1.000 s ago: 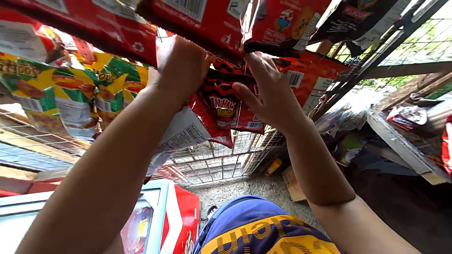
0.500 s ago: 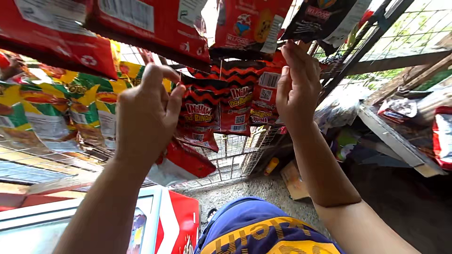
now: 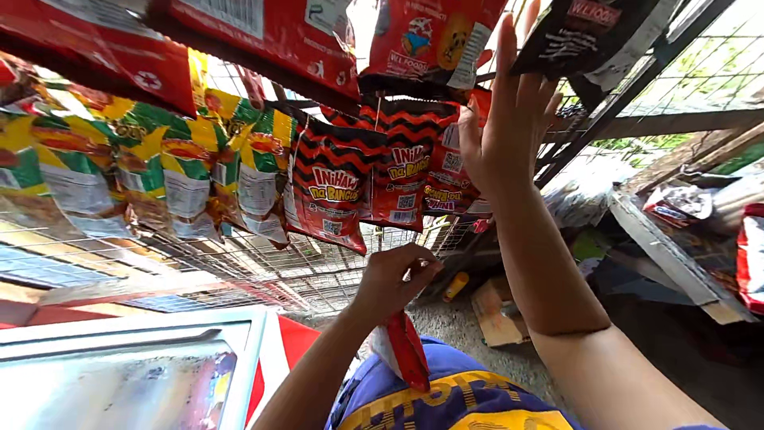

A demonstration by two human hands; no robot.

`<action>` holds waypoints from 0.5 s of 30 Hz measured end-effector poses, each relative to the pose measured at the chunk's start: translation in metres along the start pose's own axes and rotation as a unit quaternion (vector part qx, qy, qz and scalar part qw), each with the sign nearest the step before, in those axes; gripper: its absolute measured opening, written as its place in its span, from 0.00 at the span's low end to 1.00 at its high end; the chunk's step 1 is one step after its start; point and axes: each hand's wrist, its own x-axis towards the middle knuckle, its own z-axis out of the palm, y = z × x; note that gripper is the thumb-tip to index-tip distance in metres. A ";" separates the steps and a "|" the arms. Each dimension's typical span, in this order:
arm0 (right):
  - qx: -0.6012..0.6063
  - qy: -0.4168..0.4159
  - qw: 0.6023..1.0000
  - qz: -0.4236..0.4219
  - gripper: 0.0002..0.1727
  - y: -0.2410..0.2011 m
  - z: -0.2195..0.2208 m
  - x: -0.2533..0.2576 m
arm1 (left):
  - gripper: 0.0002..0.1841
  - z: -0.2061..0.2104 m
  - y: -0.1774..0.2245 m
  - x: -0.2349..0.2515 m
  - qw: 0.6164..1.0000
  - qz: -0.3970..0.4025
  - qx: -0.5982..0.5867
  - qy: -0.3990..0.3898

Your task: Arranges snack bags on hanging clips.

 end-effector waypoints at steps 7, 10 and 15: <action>0.100 0.006 0.992 -0.079 0.23 0.023 0.005 0.015 | 0.09 0.057 -0.067 0.015 0.956 -0.229 -0.174 -0.062; 0.171 0.014 0.980 -0.100 0.13 0.023 0.000 0.020 | 0.09 0.071 -0.079 0.022 0.918 -0.281 -0.279 0.005; 0.214 -0.058 0.970 -0.100 0.15 0.027 -0.015 0.026 | 0.17 0.081 -0.065 0.044 0.882 -0.263 -0.386 0.068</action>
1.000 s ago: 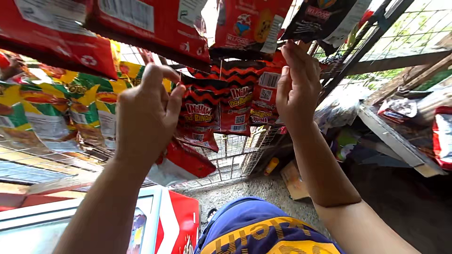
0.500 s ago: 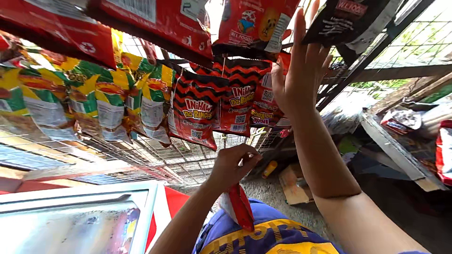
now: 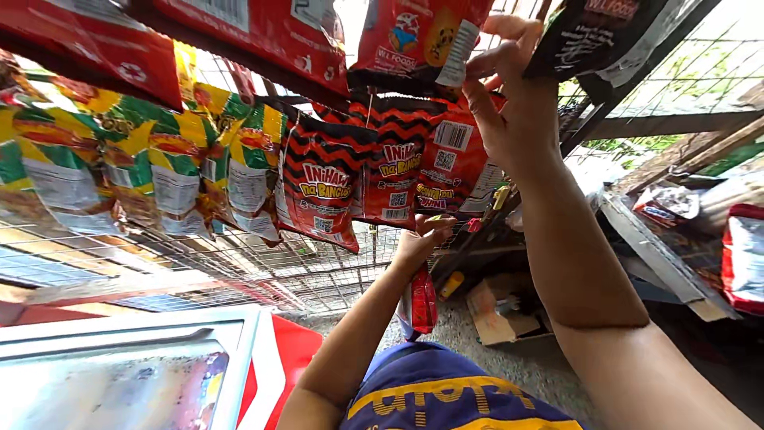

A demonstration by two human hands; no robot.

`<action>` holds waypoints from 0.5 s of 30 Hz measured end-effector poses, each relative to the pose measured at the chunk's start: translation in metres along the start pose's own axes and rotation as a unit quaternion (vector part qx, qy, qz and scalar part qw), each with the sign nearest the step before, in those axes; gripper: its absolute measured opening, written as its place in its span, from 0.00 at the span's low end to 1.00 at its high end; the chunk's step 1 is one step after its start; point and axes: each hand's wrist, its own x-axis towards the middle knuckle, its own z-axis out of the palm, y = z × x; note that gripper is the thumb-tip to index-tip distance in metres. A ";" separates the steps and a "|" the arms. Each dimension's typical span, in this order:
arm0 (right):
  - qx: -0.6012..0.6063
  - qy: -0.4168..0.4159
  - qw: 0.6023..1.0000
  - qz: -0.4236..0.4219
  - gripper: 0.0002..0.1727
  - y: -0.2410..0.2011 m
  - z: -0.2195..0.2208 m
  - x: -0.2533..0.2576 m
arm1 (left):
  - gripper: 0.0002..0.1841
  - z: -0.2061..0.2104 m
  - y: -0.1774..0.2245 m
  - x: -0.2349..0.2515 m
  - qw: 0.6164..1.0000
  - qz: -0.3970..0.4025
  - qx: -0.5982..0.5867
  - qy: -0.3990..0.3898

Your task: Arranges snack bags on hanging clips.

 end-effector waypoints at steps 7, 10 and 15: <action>0.123 -0.003 0.991 0.052 0.25 0.003 -0.004 0.005 | 0.04 0.012 0.001 0.015 0.998 -0.013 -0.032 0.059; 0.135 -0.014 0.988 0.075 0.24 0.005 -0.006 0.008 | 0.06 0.009 0.003 0.020 0.997 -0.005 -0.075 0.026; 0.111 -0.011 0.991 0.075 0.24 0.004 -0.007 0.011 | 0.05 0.007 -0.003 0.030 0.994 0.065 -0.076 -0.047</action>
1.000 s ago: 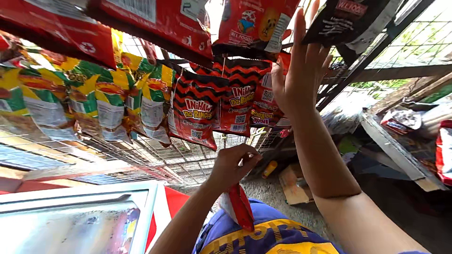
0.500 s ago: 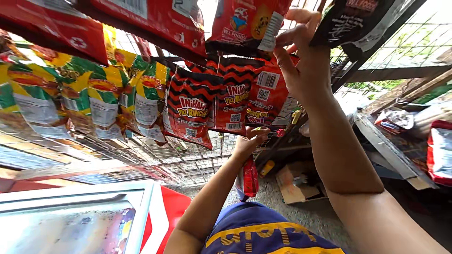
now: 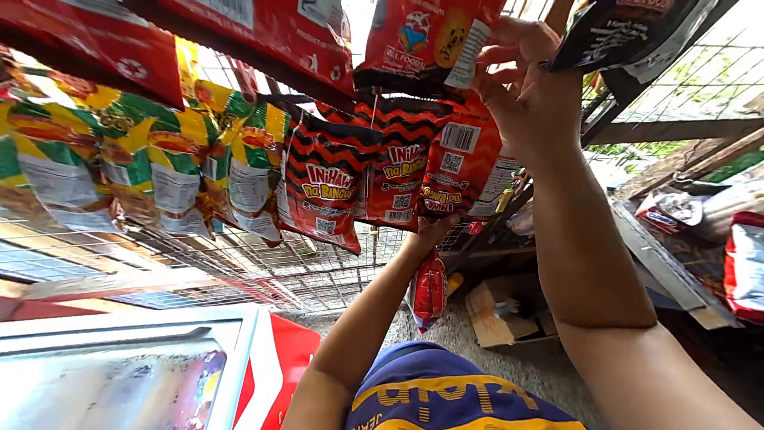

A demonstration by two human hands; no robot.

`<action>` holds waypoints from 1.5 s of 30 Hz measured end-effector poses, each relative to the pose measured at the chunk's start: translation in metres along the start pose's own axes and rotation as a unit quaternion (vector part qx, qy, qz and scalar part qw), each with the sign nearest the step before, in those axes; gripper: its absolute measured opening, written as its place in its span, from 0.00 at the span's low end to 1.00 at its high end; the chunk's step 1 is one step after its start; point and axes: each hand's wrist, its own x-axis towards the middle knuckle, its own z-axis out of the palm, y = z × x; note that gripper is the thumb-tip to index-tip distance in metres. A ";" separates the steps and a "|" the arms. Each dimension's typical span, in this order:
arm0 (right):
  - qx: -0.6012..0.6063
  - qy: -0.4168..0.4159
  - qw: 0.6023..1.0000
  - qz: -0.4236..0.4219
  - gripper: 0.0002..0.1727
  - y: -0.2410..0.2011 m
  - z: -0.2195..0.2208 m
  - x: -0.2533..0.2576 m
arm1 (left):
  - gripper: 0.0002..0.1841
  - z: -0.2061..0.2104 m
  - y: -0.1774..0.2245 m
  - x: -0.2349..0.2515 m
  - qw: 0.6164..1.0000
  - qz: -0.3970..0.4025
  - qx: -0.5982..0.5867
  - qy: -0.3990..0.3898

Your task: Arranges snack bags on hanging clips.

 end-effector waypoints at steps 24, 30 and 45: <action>0.128 0.008 0.990 -0.066 0.25 -0.001 0.014 0.001 | 0.16 0.024 -0.003 -0.013 0.985 0.115 0.035 0.124; 0.105 0.008 0.992 -0.069 0.28 0.002 0.017 -0.001 | 0.13 0.027 0.001 -0.007 0.988 0.096 0.019 0.116; -0.098 0.019 0.994 -0.053 0.32 -0.011 0.023 -0.020 | 0.13 0.015 -0.003 -0.003 0.990 0.097 0.052 0.087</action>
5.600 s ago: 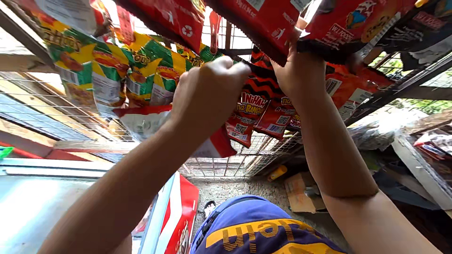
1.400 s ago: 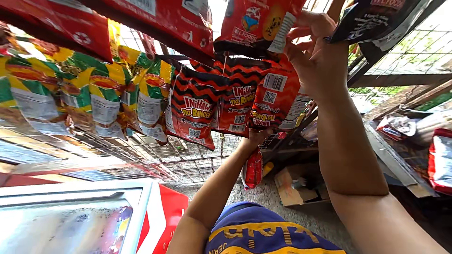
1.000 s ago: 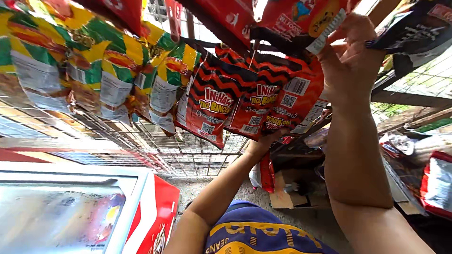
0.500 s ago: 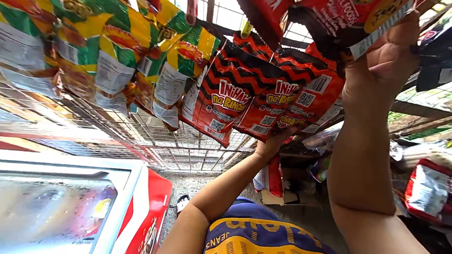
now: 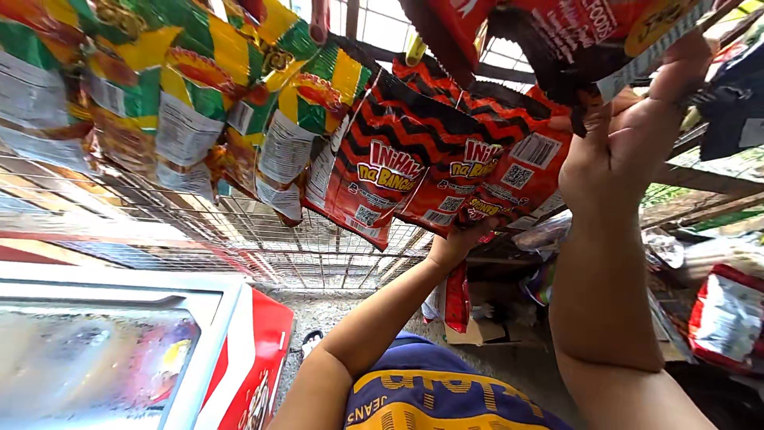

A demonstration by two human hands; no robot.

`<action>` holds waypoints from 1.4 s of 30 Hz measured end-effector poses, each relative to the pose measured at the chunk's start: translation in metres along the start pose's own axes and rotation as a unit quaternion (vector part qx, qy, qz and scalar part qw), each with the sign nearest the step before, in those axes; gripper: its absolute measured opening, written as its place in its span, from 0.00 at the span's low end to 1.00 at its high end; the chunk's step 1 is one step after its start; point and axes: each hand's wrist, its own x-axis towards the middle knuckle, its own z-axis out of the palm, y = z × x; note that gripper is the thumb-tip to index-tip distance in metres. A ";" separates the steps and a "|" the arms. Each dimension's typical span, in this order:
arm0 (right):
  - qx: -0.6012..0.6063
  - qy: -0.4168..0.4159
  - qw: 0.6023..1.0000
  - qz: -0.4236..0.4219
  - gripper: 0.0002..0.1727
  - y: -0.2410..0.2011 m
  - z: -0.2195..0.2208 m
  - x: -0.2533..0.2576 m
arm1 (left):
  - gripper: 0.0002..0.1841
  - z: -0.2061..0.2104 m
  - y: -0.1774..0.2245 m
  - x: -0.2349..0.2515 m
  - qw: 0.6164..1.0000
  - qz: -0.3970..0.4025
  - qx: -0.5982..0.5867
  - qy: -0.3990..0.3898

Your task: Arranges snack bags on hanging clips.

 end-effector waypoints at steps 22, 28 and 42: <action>0.239 0.054 0.967 0.072 0.23 -0.023 -0.010 0.007 | 0.14 -0.001 -0.008 -0.004 0.999 -0.033 0.000 -0.028; 0.267 0.047 0.957 0.105 0.21 -0.022 -0.008 0.006 | 0.13 -0.008 -0.021 -0.003 0.999 -0.014 -0.023 -0.037; 0.162 0.023 0.983 0.087 0.26 -0.024 -0.019 0.013 | 0.16 -0.021 -0.025 -0.019 0.998 -0.051 -0.022 -0.039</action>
